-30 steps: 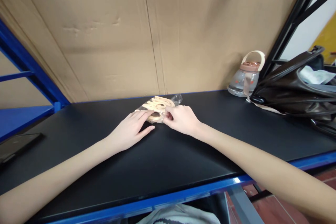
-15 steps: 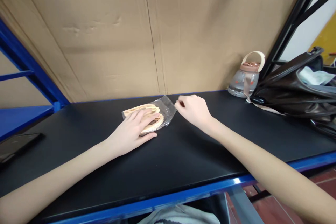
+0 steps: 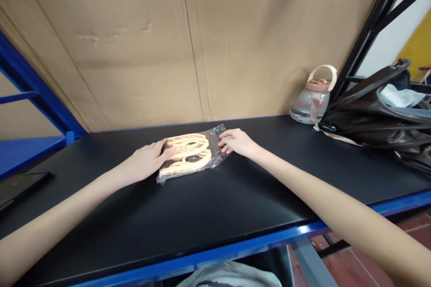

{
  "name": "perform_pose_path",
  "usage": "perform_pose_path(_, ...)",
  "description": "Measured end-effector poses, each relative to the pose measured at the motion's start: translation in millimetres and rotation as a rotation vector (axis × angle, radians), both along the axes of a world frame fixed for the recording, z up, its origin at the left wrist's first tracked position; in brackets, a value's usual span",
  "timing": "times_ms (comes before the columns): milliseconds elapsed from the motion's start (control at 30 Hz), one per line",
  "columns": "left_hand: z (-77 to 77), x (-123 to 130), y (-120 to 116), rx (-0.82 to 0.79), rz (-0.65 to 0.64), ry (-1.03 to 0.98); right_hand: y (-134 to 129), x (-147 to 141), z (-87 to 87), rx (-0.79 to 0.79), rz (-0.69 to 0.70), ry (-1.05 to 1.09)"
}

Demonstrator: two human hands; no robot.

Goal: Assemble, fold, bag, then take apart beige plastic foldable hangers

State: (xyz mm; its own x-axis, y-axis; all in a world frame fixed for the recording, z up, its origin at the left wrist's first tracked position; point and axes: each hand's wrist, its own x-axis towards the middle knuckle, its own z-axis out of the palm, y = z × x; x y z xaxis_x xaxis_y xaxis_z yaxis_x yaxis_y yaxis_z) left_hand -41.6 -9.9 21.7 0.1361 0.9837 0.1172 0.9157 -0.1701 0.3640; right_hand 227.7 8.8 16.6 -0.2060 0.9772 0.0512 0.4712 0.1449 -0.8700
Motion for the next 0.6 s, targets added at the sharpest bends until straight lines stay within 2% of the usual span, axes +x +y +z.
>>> perform_pose_path(167,0.0,17.3,-7.2,-0.157,0.041,-0.743,-5.1,-3.4,0.4,-0.181,0.033,0.351)
perform_pose_path(233,2.2,27.4,-13.1,-0.206,0.084,-0.979,-3.3,-2.2,-3.5,-0.192,0.016,0.47)
perform_pose_path(333,6.1,35.0,-17.4,-0.256,0.176,-1.247,0.6,-0.1,-9.0,-0.147,0.006,0.517)
perform_pose_path(433,8.1,33.3,-15.7,-0.315,0.209,-1.413,-0.2,-0.8,-9.6,-0.121,0.035,0.507)
perform_pose_path(600,8.5,26.0,-11.3,-0.397,0.18,-1.416,-10.4,-4.8,-2.4,-0.115,0.157,0.485)
